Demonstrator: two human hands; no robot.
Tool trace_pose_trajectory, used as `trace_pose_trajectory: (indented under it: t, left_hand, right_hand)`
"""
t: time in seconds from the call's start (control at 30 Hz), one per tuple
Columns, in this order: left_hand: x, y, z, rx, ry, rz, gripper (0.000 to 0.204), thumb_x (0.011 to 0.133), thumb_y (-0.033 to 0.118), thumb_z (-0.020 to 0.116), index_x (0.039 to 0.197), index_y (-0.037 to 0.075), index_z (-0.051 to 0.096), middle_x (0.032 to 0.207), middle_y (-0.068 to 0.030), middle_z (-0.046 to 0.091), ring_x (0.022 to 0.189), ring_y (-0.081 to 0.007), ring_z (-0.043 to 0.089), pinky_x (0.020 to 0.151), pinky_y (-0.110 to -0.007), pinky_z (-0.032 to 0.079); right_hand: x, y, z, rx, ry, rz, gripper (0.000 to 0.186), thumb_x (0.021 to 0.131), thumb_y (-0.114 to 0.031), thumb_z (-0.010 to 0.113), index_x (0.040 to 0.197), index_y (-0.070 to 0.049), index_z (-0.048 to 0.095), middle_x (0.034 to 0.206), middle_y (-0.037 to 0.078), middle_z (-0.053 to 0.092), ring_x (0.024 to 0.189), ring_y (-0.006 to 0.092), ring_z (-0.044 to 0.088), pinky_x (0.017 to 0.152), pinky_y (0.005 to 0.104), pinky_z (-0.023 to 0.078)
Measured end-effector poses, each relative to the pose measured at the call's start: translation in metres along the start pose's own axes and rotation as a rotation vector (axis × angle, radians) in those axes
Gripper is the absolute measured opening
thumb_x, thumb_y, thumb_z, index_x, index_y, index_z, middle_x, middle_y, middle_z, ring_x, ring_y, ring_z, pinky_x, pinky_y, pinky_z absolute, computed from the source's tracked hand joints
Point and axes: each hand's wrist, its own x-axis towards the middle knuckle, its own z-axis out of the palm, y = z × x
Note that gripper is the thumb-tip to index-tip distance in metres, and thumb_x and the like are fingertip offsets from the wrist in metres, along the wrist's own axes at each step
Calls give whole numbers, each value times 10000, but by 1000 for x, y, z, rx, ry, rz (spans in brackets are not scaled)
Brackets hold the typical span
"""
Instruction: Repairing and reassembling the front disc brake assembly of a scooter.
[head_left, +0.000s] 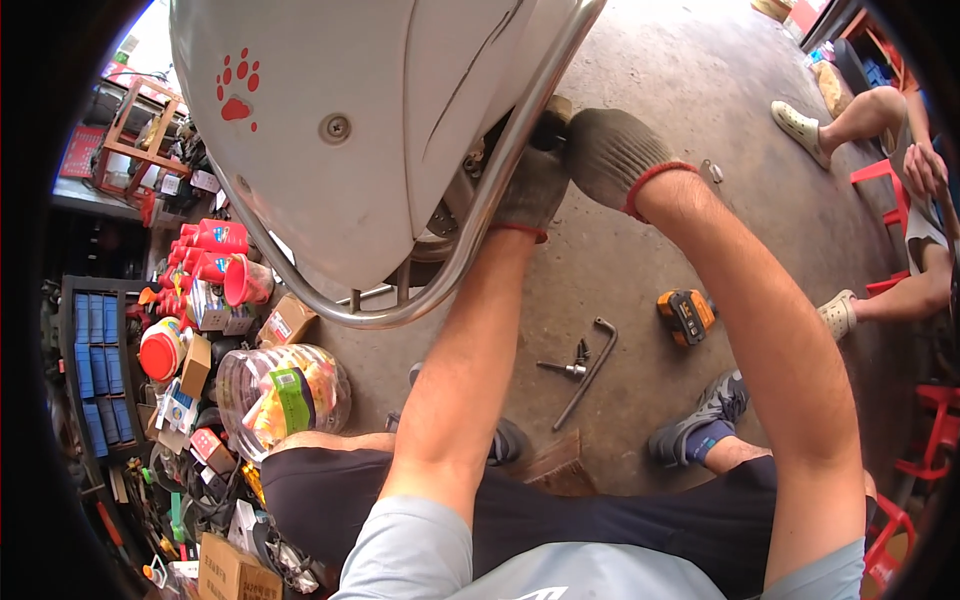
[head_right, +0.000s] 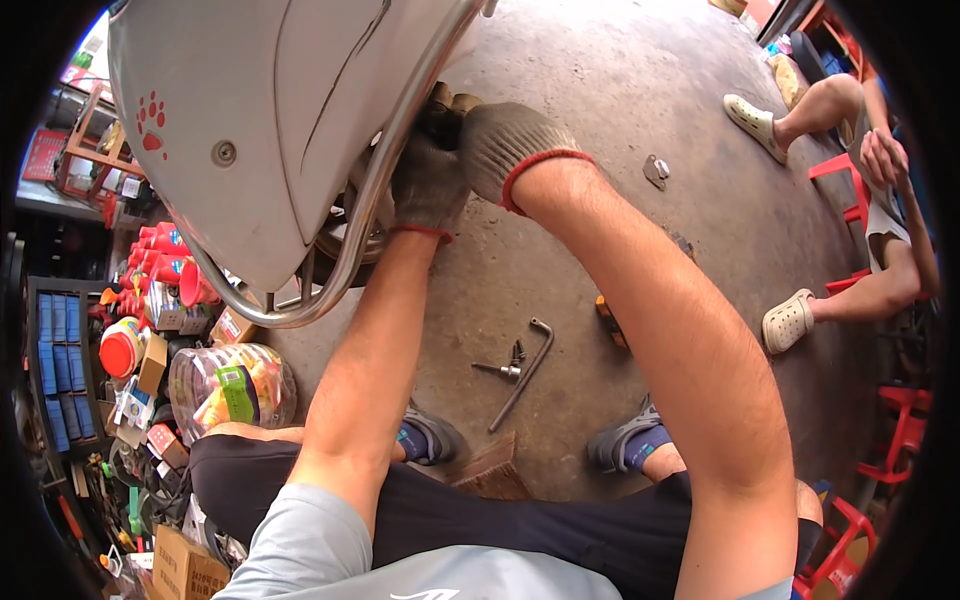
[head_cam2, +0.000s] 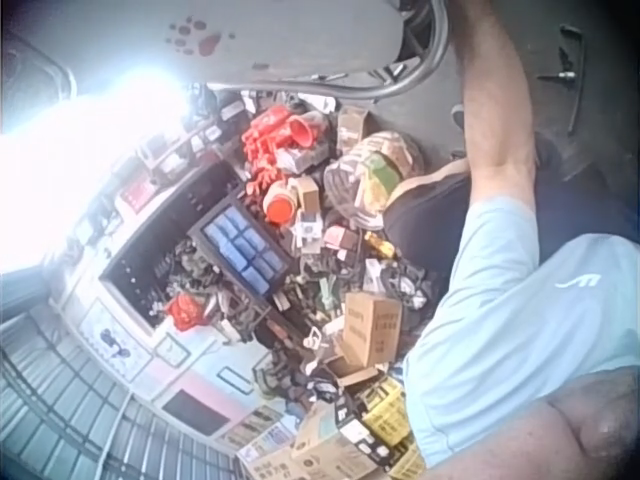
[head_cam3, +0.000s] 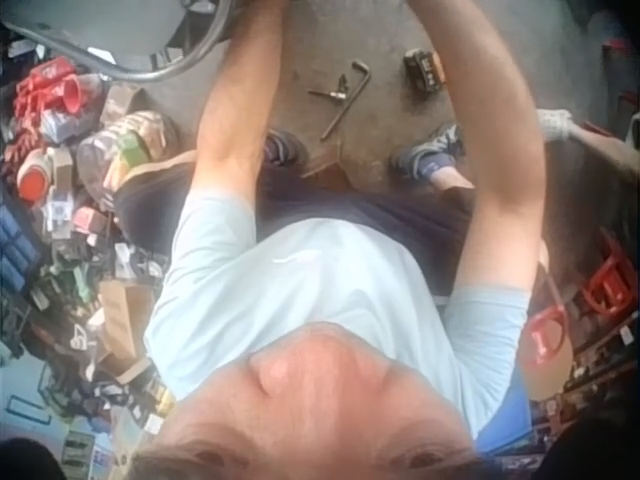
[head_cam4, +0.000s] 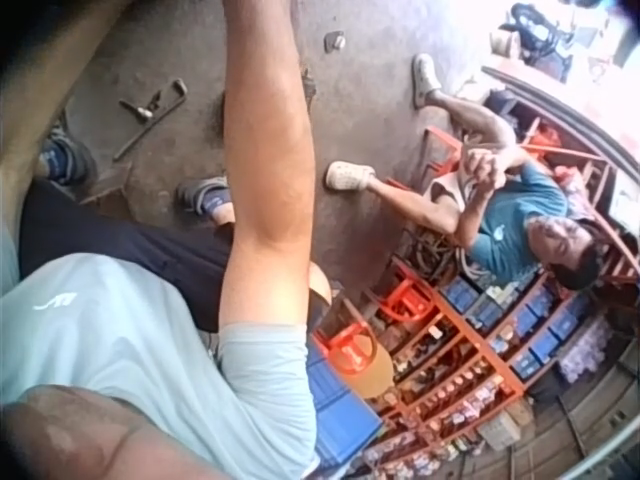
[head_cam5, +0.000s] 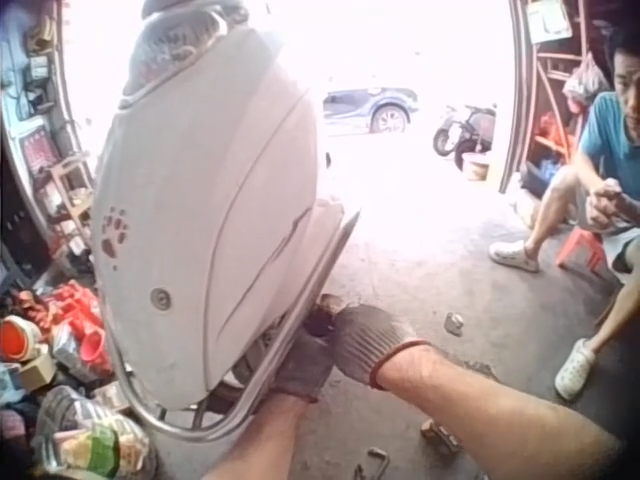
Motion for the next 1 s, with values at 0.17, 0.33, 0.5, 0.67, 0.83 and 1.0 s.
trace_pose_trajectory:
  t: [0.17,0.33,0.5,0.67,0.83,1.0]
  left_hand:
    - [-5,10,-11,306,59,63,226,817,84,674,915,53,473,876,-48,490,849,-165,519,783,-280,415]
    - [-2,8,-6,377,107,72,281,803,148,744,953,44,530,905,-47,543,881,-170,552,838,-282,439]
    - [-8,20,-10,430,104,40,372,795,202,784,1051,28,578,967,-61,606,920,-178,596,869,-284,461]
    - [-15,25,-13,583,108,74,404,799,231,789,1079,18,591,992,-70,634,941,-193,620,874,-298,475]
    - [-9,15,-21,512,65,124,387,847,231,747,1133,16,600,1044,-91,666,990,-210,646,904,-320,482]
    - [-17,55,-10,451,59,-69,430,862,250,741,1197,12,616,1122,-104,688,1043,-205,656,929,-322,480]
  right_hand:
    - [5,-2,10,57,-99,91,294,896,-161,521,1030,8,720,1013,233,712,957,373,699,817,448,548]
    - [4,-4,1,3,-104,82,288,902,-171,526,1045,-7,715,1027,232,711,975,367,697,832,439,546]
    - [5,-5,8,36,-62,84,292,910,-174,518,1064,-30,720,1033,226,714,981,360,700,831,431,547]
    - [10,-4,17,74,-65,112,287,912,-170,513,1021,-21,733,999,230,719,948,357,710,807,426,554]
    - [18,-2,26,-19,-49,21,296,911,-171,510,1006,-3,735,971,242,719,935,356,715,788,421,555]
    - [20,1,30,47,27,77,300,906,-190,528,1036,-25,741,1029,229,718,979,356,708,821,417,547]
